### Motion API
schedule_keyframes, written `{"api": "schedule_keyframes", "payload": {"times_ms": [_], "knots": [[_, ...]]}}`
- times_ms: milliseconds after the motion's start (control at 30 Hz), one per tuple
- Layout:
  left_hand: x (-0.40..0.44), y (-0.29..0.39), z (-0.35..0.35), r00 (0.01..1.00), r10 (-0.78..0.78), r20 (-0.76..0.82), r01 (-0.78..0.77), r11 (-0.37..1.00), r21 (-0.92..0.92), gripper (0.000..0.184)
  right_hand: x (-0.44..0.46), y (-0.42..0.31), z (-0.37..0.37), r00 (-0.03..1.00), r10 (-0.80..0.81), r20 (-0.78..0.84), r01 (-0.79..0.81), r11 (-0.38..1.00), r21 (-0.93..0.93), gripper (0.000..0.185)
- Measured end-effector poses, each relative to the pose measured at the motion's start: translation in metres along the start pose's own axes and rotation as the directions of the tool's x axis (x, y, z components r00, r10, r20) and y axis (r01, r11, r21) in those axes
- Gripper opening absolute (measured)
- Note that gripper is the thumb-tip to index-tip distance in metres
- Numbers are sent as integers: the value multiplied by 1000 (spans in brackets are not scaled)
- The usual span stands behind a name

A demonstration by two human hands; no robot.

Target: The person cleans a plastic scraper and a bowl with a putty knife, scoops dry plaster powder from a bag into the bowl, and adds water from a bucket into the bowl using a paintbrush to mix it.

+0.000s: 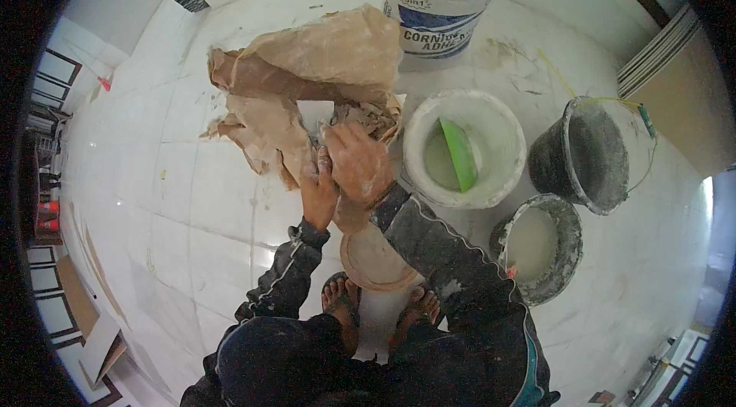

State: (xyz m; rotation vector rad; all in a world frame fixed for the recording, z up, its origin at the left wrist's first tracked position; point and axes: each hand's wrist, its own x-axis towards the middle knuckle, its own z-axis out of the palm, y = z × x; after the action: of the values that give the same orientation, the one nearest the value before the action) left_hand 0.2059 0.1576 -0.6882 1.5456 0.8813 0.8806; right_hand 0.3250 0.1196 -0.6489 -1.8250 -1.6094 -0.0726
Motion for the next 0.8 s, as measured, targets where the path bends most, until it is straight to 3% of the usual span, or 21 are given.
{"api": "schedule_keyframes", "payload": {"times_ms": [67, 133, 200, 233, 300, 333, 400, 533, 567, 600, 633, 700, 733, 800], "knots": [[-3, -1, -1, 998, -40, 40, 38, 998, 47, 38, 7, 13, 2, 995, 37, -97, -42, 998, -49, 37], [-3, 9, 3, 997, -42, 57, 36, 995, 92, 36, 5, 10, -2, 994, 111, -19, -112, 992, -52, 37], [0, 10, 6, 991, 119, -64, -118, 993, 19, 34, -2, -4, -1, 998, -35, -55, 38, 998, 51, 28], [0, 9, 5, 979, 170, -108, -171, 985, -1, 33, 1, 4, 2, 998, -37, -52, 39, 998, 52, 28], [-5, 1, -5, 978, -181, 101, 194, 972, -133, 39, 9, 19, 5, 997, 11, -81, -14, 999, -42, 31], [-6, -3, -5, 978, -184, 99, 196, 972, -132, 39, 3, 18, 7, 997, 11, -79, -14, 999, -39, 31], [-1, -6, -3, 999, -40, 20, 43, 991, -128, 34, 4, 3, -6, 997, -48, -53, 52, 995, 82, 36], [-3, 6, -14, 986, -141, 85, 155, 968, -198, 43, 9, 35, -2, 988, -40, -147, 50, 997, 64, 34], [-6, 6, -18, 968, -209, 135, 240, 927, -286, 41, 13, 44, -8, 953, 274, -129, -199, 889, 413, 32], [-6, 8, -22, 945, -264, 195, 320, 873, -368, 39, 17, 52, -14, 841, 541, -6, -386, 607, 695, 32], [-4, 11, -28, 946, -260, 195, 317, 873, -371, 39, 18, 61, -19, 842, 539, -9, -383, 611, 693, 32], [2, 21, -42, 774, -377, 508, 612, 648, -453, 35, 19, 73, -30, 794, 562, 233, -399, 193, 896, 38], [3, 21, -46, 777, -371, 508, 609, 648, -458, 35, 18, 74, -32, 797, 559, 230, -398, 199, 895, 38], [3, 20, -53, 641, -431, 635, 762, 455, -461, 35, 16, 72, -35, 723, 539, 431, -452, -102, 886, 31]]}}
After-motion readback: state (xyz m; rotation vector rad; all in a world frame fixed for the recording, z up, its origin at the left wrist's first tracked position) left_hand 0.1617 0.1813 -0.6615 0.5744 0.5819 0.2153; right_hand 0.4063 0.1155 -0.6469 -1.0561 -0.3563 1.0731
